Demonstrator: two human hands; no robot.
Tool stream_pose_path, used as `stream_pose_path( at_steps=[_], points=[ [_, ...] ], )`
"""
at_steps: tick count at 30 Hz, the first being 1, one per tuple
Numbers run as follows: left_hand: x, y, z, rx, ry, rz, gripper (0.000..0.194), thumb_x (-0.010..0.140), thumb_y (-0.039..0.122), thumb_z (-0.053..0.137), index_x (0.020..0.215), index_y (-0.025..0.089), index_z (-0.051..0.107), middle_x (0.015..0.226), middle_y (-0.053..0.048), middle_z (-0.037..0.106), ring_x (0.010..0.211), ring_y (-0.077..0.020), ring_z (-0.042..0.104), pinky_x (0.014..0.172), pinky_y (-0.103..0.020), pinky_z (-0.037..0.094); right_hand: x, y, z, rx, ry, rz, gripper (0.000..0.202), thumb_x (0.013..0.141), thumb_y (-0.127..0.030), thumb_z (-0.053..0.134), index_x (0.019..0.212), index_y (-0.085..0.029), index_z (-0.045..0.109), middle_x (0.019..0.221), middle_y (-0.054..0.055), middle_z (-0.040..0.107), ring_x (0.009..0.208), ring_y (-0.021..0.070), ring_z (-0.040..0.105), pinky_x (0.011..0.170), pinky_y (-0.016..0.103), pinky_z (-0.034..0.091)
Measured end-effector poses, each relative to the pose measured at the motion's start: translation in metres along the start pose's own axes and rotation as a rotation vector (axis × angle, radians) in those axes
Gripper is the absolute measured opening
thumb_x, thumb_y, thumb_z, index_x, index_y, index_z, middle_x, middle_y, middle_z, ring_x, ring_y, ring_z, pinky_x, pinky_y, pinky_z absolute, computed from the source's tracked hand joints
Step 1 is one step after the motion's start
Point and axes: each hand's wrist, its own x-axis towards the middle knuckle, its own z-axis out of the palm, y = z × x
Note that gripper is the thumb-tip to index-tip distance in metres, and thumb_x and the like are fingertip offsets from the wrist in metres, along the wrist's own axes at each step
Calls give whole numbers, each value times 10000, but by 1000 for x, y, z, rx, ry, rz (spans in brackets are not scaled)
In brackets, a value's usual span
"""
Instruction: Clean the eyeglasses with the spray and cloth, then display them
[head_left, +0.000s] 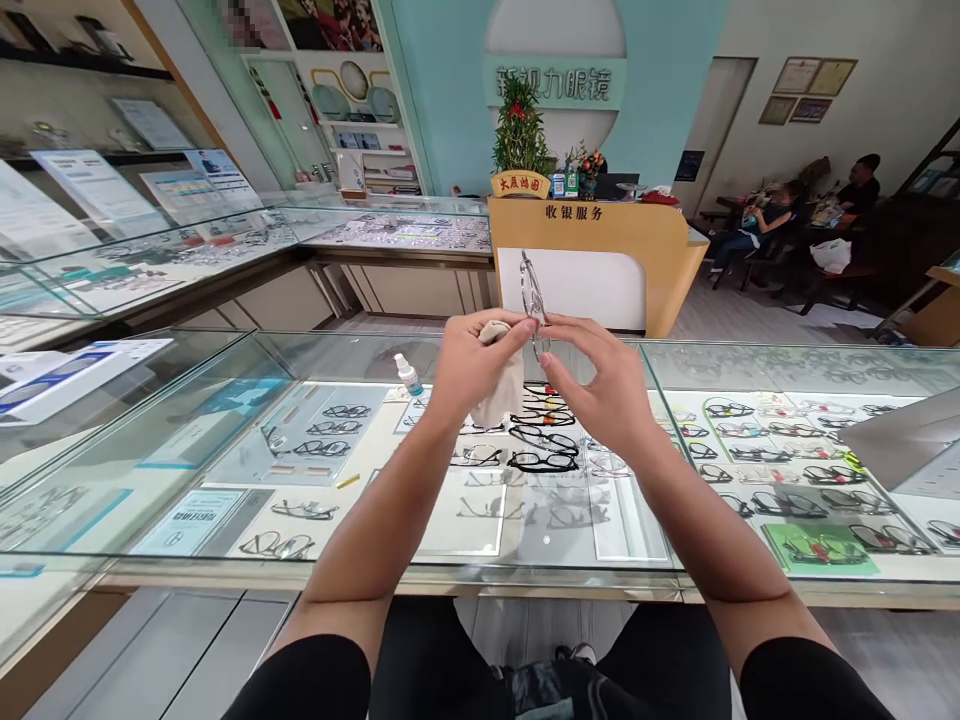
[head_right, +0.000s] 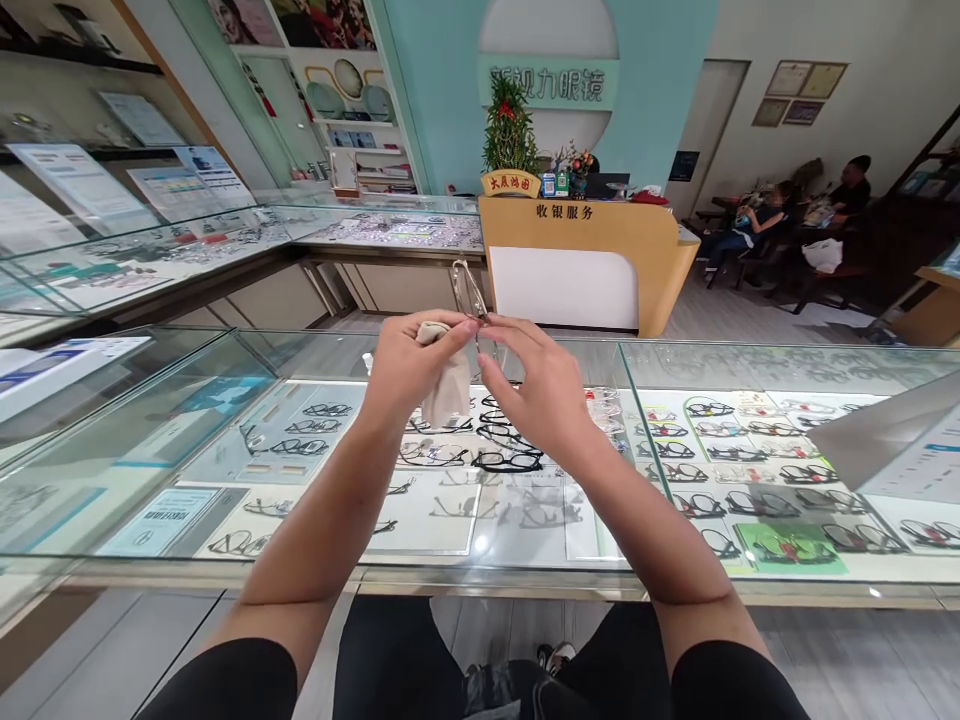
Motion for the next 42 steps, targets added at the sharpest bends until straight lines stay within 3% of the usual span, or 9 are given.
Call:
stream_pose_path(
  at_steps=[3,6,9,12,14,21,29,39,42],
  points=[
    [12,-1,-24,289,-157,45,290,894,509,819,874,228,890,862,-52,838,757,-224,703,690,-323,509,2,-4,-12,-40,44,-52,225,1055,-379,683,856,-276,704,1143,86,812,1034,267,749,933,440,611],
    [28,-10,-45,640,-368,27,235,905,441,755,884,251,892,856,-54,842,755,-235,703,714,-332,486,1,-3,-25,-94,131,-53,582,1068,-441,655,611,-266,341,660,4,508,613,160,451,616,347,408],
    [41,-26,-53,999,-595,-21,241,904,372,693,974,270,900,961,-66,865,849,-253,725,762,-326,478,-7,9,-27,-102,55,46,700,1104,-551,580,624,-264,159,572,-48,181,560,129,171,560,356,186],
    [47,-45,-51,1209,-781,-73,335,925,352,658,1141,249,892,1137,-109,868,998,-288,753,845,-330,496,-27,33,-17,-99,-77,129,721,1093,-646,553,632,-260,154,595,-50,146,595,129,130,579,362,137],
    [47,-59,-47,1260,-836,-114,366,932,347,670,1202,219,881,1195,-144,858,1045,-306,763,881,-337,507,-42,53,-8,-106,-58,170,718,1089,-675,531,642,-260,154,602,-50,156,604,131,140,587,362,145],
    [51,-110,-44,1308,-900,-202,385,903,311,758,1256,195,860,1253,-171,847,1180,-332,763,948,-331,537,-69,108,7,-255,-28,240,678,1092,-683,462,627,-264,202,564,-53,196,577,136,162,577,360,187],
    [56,-163,-39,1366,-946,-247,508,923,303,723,1411,188,809,1399,-214,794,1252,-390,751,992,-400,576,-71,114,10,-317,-54,235,638,1100,-610,461,632,-258,208,548,-44,207,555,134,168,567,353,186],
    [61,-174,-43,1356,-944,-269,298,843,327,784,1103,229,894,1172,-180,850,1139,-369,784,980,-408,572,-72,109,14,-331,-96,234,646,1107,-641,406,629,-253,210,547,-52,195,557,134,159,578,347,176],
    [68,-173,-44,1360,-902,-277,297,850,347,787,1107,242,890,1198,-171,853,1178,-366,773,974,-384,571,-72,109,15,-329,-105,229,643,1108,-642,399,628,-256,216,547,-51,197,550,134,163,579,352,178]
  ],
)
